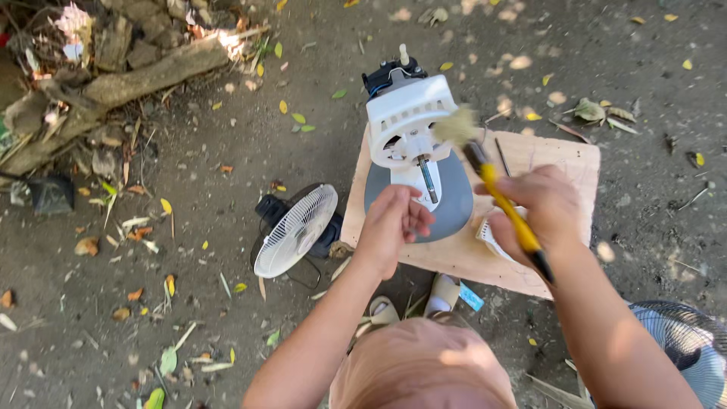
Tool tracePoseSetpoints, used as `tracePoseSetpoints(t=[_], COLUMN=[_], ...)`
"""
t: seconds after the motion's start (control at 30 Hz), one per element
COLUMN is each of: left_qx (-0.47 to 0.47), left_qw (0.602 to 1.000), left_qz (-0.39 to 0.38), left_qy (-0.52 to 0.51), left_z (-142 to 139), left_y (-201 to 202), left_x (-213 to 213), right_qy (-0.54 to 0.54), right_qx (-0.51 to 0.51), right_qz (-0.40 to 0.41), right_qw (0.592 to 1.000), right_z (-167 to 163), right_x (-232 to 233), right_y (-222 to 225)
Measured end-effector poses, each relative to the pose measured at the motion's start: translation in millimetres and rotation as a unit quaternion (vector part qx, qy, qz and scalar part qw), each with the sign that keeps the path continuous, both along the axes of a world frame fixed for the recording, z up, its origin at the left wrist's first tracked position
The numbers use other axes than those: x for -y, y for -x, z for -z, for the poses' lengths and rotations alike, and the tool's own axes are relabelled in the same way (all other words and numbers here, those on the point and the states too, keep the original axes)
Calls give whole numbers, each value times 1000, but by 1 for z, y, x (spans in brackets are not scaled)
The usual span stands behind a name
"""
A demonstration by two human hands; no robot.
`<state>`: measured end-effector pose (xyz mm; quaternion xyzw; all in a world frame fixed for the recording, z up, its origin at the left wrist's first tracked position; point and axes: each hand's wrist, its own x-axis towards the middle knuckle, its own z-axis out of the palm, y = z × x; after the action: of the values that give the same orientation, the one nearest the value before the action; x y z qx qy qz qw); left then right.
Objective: The person services a pedestal fan set on a wooden board outdoors. They use a long screwdriver to unscrew the fan's rear housing while steadying it with the other hand, briefly brush the housing with a paintbrush, then lift the front grille guard and align it onto the fan head, tightening the center cap by hand.
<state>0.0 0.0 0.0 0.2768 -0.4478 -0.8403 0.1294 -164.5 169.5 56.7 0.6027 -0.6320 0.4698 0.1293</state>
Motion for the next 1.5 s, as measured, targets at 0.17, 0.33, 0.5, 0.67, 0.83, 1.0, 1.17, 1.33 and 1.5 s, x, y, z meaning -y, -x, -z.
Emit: tracePoseSetpoints(t=[0.17,0.33,0.5,0.67,0.83,1.0,1.17,1.33,1.5], left_qx=[-83,-67,-49,-82,-81,-10,-27,73,47], left_qw=[992,994,996,995,990,999,963,846,821], left_qz=[69,62,63,42,68,32,-32,-50,-101], left_qy=[-69,-64,-30,24,95,7,265,525,559], left_z=[-78,-150,-214,-219,-179,-169,-198,-232,-220], left_y=[-15,-50,-82,-101,-118,-69,-70,-104,-129], left_x=[-55,-107,-137,-152,-172,-208,-223,-224,-213], right_qy=[-263,-42,-163,-83,-44,-128,-159,-137,-140], right_qx=[-17,-50,-40,60,111,82,148,404,454], right_qz=[125,93,97,7,-13,-82,-139,-131,-75], right_qw=[956,994,981,995,993,985,966,895,877], right_z=[-70,-144,-199,-214,-185,-157,-168,-180,-182], right_x=[-70,-109,-132,-175,-183,-207,-220,-209,-199], right_y=[-70,-124,-150,-158,-150,-117,-108,-132,-133])
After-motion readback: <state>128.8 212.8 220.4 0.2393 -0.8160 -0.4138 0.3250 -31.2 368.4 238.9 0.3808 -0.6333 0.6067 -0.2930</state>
